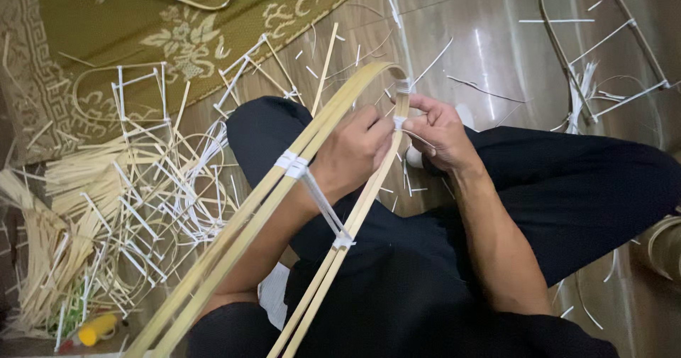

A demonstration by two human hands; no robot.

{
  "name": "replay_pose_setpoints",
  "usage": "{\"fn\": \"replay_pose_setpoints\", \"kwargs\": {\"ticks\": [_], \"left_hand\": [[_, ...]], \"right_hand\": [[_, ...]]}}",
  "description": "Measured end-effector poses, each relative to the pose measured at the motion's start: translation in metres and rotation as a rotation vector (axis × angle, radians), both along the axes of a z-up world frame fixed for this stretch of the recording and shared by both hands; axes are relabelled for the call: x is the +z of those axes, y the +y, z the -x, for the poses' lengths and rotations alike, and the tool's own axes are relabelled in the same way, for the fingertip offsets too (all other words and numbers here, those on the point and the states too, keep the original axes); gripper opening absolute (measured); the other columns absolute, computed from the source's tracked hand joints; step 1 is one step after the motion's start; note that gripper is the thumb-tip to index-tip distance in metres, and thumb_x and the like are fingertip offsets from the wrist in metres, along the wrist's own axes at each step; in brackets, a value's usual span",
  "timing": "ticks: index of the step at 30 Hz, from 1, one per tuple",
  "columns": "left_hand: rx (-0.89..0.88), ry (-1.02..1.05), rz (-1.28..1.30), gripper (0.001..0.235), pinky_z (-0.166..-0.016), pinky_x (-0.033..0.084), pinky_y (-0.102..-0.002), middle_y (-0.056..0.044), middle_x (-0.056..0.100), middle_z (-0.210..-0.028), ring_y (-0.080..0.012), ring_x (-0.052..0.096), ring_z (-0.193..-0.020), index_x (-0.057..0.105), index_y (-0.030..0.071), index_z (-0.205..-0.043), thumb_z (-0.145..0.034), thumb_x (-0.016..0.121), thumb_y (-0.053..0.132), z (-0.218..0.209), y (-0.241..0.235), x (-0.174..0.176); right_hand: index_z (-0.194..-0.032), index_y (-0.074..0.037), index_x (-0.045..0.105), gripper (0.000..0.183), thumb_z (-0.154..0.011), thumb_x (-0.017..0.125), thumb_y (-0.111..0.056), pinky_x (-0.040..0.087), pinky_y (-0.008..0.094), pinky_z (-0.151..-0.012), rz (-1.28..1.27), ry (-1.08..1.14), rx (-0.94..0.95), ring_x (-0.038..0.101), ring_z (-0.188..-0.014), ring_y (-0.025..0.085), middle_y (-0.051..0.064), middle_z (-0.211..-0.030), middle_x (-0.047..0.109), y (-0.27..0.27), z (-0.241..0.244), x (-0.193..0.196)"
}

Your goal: The person sits on the floor and weaves white plastic strips around a curved bamboo frame. They repeatedly pick up strips, thread them through the frame, and use scissors to trim the excess material.

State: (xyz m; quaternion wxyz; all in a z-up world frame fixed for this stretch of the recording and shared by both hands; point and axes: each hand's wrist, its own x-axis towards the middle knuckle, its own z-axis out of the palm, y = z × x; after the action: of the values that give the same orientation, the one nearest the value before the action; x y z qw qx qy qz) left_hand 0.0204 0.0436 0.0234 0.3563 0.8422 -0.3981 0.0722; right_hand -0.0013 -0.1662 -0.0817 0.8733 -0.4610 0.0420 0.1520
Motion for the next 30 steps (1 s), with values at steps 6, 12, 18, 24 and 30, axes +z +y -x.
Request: {"fn": "replay_pose_setpoints", "kwargs": {"ticks": [6,12,18,24,30], "left_hand": [[-0.005,0.063,0.042,0.017,-0.069,0.050,-0.040,-0.010,0.057,-0.089,-0.0285,0.063,-0.077,0.067,0.004,-0.105,-0.089,0.070,0.002,0.006,0.007,0.022],[0.042,-0.115,-0.153,0.013,-0.069,0.049,-0.041,-0.011,0.057,-0.087,-0.0286,0.061,-0.077,0.065,0.004,-0.103,-0.095,0.071,0.012,0.006,0.006,0.000],[0.014,-0.103,-0.104,0.016,-0.071,0.050,-0.038,-0.008,0.057,-0.090,-0.0257,0.063,-0.080,0.066,0.004,-0.110,-0.096,0.068,0.012,0.009,0.011,0.000],[-0.047,-0.203,-0.195,0.011,-0.067,0.050,-0.036,-0.007,0.056,-0.086,-0.0226,0.062,-0.076,0.066,0.005,-0.101,-0.092,0.068,0.012,0.006,0.010,0.004],[-0.030,-0.310,-0.257,0.012,-0.067,0.050,-0.033,-0.006,0.056,-0.088,-0.0189,0.062,-0.076,0.065,0.001,-0.101,-0.092,0.066,0.009,0.010,0.007,0.000]], "right_hand": [[-0.138,0.006,0.057,0.050,-0.091,0.072,-0.002,0.029,0.015,-0.038,-0.010,-0.010,0.015,0.042,-0.043,0.000,0.007,-0.084,0.074,0.001,0.000,0.005],[-0.138,0.007,0.057,0.051,-0.091,0.073,-0.004,0.029,0.015,-0.038,-0.010,-0.016,0.028,0.042,-0.043,0.000,0.006,-0.086,0.074,0.003,-0.001,0.010],[-0.139,0.007,0.055,0.053,-0.091,0.072,-0.006,0.030,0.014,-0.038,0.013,-0.009,0.012,0.042,-0.043,-0.001,0.009,-0.089,0.076,0.001,0.000,0.015],[-0.143,0.010,0.054,0.054,-0.094,0.072,-0.006,0.031,0.015,-0.039,0.033,-0.046,0.012,0.042,-0.045,0.000,0.011,-0.090,0.073,0.002,0.000,0.011],[-0.141,0.008,0.053,0.055,-0.091,0.070,-0.006,0.031,0.015,-0.038,0.068,-0.039,0.029,0.042,-0.043,-0.001,0.010,-0.092,0.077,-0.001,-0.001,0.016]]}}
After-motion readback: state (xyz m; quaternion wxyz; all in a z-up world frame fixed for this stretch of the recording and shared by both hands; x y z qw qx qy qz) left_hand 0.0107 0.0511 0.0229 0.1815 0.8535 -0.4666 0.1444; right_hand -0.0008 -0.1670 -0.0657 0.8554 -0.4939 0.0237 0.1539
